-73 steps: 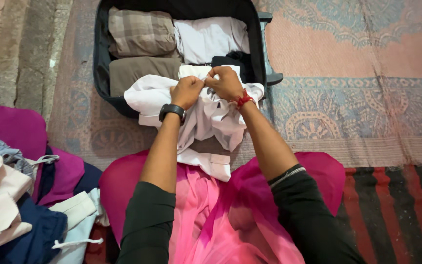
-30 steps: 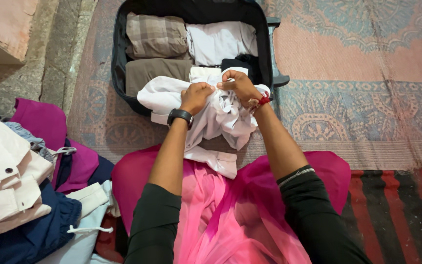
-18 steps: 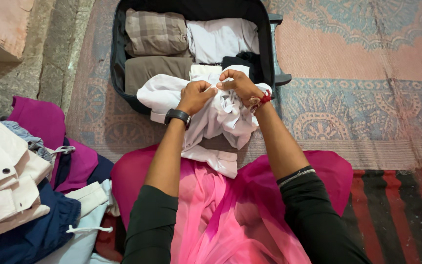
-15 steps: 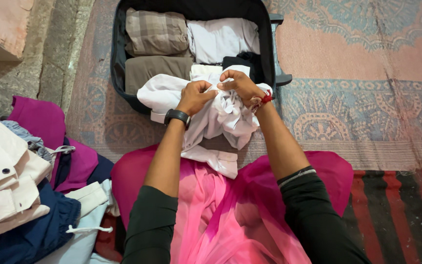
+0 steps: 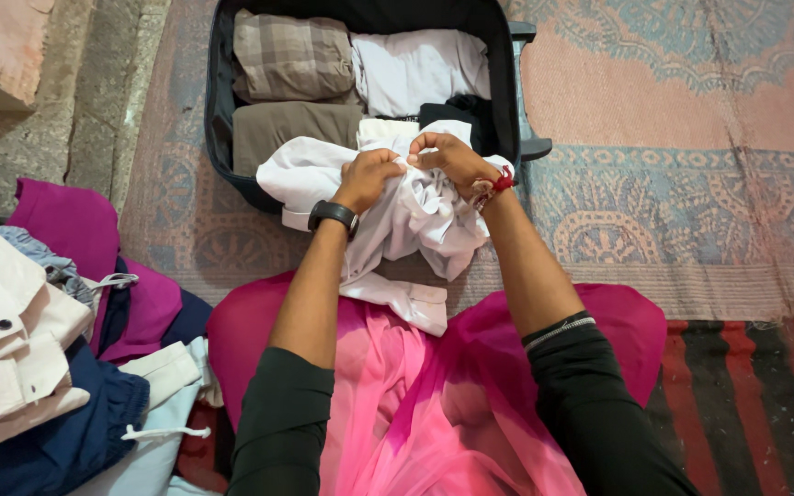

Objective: The person packs a suitcase by folding a white shirt and a black shirt and placing them inside.

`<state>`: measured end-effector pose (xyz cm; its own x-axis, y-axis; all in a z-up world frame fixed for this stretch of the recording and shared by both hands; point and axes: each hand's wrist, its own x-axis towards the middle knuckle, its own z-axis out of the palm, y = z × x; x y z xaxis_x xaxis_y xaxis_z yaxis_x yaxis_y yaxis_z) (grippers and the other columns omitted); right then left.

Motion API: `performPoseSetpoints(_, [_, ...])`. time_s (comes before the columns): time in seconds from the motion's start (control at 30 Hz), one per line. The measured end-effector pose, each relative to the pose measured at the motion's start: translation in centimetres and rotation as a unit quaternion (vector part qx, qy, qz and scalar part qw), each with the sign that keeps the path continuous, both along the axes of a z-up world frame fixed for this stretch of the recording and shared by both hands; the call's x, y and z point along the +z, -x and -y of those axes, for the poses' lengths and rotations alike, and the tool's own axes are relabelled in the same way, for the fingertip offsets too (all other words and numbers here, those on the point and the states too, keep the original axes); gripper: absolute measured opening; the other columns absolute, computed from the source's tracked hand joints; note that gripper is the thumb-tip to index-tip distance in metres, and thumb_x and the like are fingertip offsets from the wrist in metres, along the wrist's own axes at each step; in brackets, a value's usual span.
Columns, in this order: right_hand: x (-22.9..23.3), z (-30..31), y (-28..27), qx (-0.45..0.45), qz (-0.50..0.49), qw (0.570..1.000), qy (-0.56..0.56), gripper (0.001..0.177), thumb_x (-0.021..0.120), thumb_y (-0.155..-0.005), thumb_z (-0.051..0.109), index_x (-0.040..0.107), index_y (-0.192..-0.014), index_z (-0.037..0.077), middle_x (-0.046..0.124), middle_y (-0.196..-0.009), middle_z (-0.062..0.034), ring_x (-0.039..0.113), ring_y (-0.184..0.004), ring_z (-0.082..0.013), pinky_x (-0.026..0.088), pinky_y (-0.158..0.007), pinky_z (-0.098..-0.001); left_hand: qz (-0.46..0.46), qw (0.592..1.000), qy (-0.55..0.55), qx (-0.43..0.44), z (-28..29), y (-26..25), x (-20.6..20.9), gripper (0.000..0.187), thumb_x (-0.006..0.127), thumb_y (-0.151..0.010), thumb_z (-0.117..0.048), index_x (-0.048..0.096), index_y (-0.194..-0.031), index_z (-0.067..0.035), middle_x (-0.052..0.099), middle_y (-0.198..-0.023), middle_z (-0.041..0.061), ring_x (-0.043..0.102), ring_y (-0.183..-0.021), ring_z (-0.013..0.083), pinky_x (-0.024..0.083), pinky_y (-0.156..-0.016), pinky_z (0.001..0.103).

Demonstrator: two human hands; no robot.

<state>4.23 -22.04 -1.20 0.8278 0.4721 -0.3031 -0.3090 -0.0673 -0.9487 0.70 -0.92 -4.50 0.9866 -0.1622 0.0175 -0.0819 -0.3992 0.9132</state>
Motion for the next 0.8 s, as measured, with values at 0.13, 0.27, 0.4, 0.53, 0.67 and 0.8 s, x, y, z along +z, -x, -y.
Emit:
performPoseSetpoints(0.13, [-0.1,0.0,-0.4,0.046,-0.014,0.998,-0.03,0.009,0.07,-0.091,0.009,0.07,-0.099,0.004,0.068,-0.091,0.0006,0.062,-0.082,-0.0063,0.05,-0.075,-0.0194,-0.023,1.0,-0.011,0.012,-0.2,0.0,-0.3,0.026,0.07,-0.088,-0.035,0.077,-0.092,-0.01,0.073,-0.077,0.001,0.066,-0.073,0.0121,0.048,-0.075,0.029])
performPoseSetpoints(0.27, [1.3,0.0,0.1,0.096,0.022,0.995,-0.004,0.014,0.071,-0.089,0.01,0.069,-0.101,0.003,0.07,-0.097,-0.0018,0.064,-0.084,-0.0066,0.051,-0.076,-0.0202,-0.027,0.999,0.022,0.014,-0.1,0.4,0.5,0.025,0.071,-0.086,-0.033,0.077,-0.092,-0.009,0.074,-0.078,0.0,0.065,-0.073,0.0097,0.048,-0.075,0.028])
performPoseSetpoints(0.4, [2.5,0.0,0.9,0.116,0.006,0.993,-0.033,0.029,0.077,-0.076,0.003,0.067,-0.103,0.008,0.07,-0.097,0.0009,0.069,-0.085,-0.0081,0.056,-0.078,-0.0233,-0.062,0.995,0.071,0.021,-0.2,0.4,0.8,0.022,0.071,-0.087,-0.027,0.077,-0.092,-0.006,0.074,-0.079,0.0,0.062,-0.072,0.0064,0.049,-0.068,0.026])
performPoseSetpoints(0.53, [0.9,-0.6,0.1,0.027,-0.004,1.0,0.014,0.014,0.075,-0.09,0.015,0.071,-0.095,0.002,0.071,-0.089,-0.0021,0.064,-0.08,-0.0085,0.052,-0.074,-0.0226,-0.087,0.992,0.082,0.032,0.0,0.3,1.0,0.016,0.074,-0.085,-0.019,0.077,-0.09,-0.004,0.071,-0.077,0.001,0.059,-0.07,0.0068,0.047,-0.064,0.025])
performPoseSetpoints(0.67, [-1.2,-0.3,-0.6,-0.032,-0.007,0.999,0.002,0.013,0.075,-0.092,0.015,0.071,-0.091,0.003,0.07,-0.087,-0.0015,0.061,-0.076,-0.0094,0.05,-0.07,-0.0237,-0.08,0.996,0.033,0.025,-0.1,-0.1,0.5,0.017,0.075,-0.081,-0.016,0.076,-0.095,-0.005,0.073,-0.079,0.001,0.064,-0.069,0.0072,0.052,-0.066,0.025])
performPoseSetpoints(0.8, [-2.4,0.3,-1.3,-0.08,-0.037,0.995,-0.044,0.013,0.075,-0.093,0.014,0.068,-0.089,0.005,0.067,-0.083,-0.0012,0.06,-0.072,-0.0115,0.048,-0.067,-0.0277,-0.028,0.996,0.071,-0.044,-1.4,-1.4,0.4,0.03,0.077,-0.071,-0.013,0.073,-0.1,-0.006,0.077,-0.092,0.004,0.072,-0.084,0.0134,0.057,-0.077,0.029])
